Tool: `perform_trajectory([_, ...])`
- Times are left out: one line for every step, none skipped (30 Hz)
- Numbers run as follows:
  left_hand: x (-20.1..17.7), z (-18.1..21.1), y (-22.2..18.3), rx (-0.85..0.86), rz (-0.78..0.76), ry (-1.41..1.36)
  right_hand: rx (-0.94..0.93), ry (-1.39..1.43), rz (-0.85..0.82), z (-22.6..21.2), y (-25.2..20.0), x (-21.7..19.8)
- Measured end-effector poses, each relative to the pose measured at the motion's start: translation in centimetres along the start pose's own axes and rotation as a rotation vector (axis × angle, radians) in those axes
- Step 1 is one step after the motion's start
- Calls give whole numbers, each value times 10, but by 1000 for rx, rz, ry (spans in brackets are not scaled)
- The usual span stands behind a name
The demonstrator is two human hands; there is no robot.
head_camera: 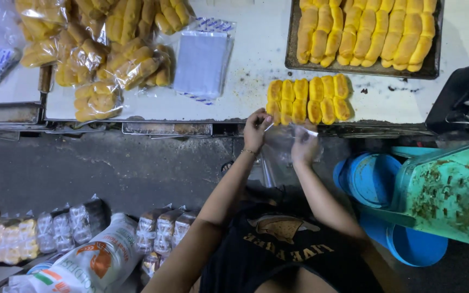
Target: Packing yellow oblong snacks into individual plastic bags at a bakery production station.
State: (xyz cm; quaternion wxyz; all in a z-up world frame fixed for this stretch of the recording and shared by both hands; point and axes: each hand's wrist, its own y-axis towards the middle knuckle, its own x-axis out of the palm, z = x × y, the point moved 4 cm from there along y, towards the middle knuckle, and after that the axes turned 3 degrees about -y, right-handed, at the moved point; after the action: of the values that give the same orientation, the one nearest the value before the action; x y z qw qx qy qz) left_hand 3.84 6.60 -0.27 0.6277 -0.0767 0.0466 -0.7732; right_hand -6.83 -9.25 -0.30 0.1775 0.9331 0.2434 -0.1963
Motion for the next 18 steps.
perform_trajectory([-1, -1, 4, -16, -25, -25, -150, -73, 33, -3, 0, 5])
perform_trajectory([-6, -11, 9, -12, -19, -28, -156, -70, 31, 6, 1, 5])
perform_trajectory([-12, -21, 14, -2, -30, -72, -183, 34, 42, 14, 2, 4])
perform_trajectory([-19, -28, 26, 19, -38, -116, -216, 146, 54, 19, 8, 8])
perform_trajectory([-20, -42, 35, 33, -31, -118, -228, 156, 52, 19, 13, 12])
perform_trajectory([-24, -57, 41, 71, -67, -146, -30, 277, 20, 27, 17, 18])
perform_trajectory([-28, -71, 48, 110, -104, -173, 170, 394, -15, 34, 18, 26])
perform_trajectory([-31, -70, 50, 118, -83, -173, 162, 402, -35, 27, 19, 33])
perform_trajectory([-33, -70, 52, 108, -115, -223, 205, 381, -44, 22, 19, 40])
perform_trajectory([-32, -69, 56, 101, -147, -276, 243, 358, -55, 17, 22, 48])
perform_trajectory([-46, -58, 56, 113, -125, -279, 231, 365, -75, 2, 21, 48])
perform_trajectory([-58, -49, 57, 67, -98, -304, 155, 388, -150, -16, 20, 49])
perform_trajectory([-70, -40, 59, 21, -72, -329, 78, 411, -223, -33, 20, 50])
perform_trajectory([-88, -15, 57, 22, -59, -333, 75, 411, -236, -58, 21, 58])
perform_trajectory([-106, 11, 54, 68, -41, -307, -48, 405, -277, -87, 23, 67])
perform_trajectory([-124, 38, 53, 116, -29, -279, -172, 401, -310, -116, 24, 76])
perform_trajectory([-149, 57, 55, 119, -22, -281, -177, 403, -317, -123, 22, 99])
perform_trajectory([-175, 78, 59, 183, -21, -215, -177, 477, -416, -132, 21, 126])
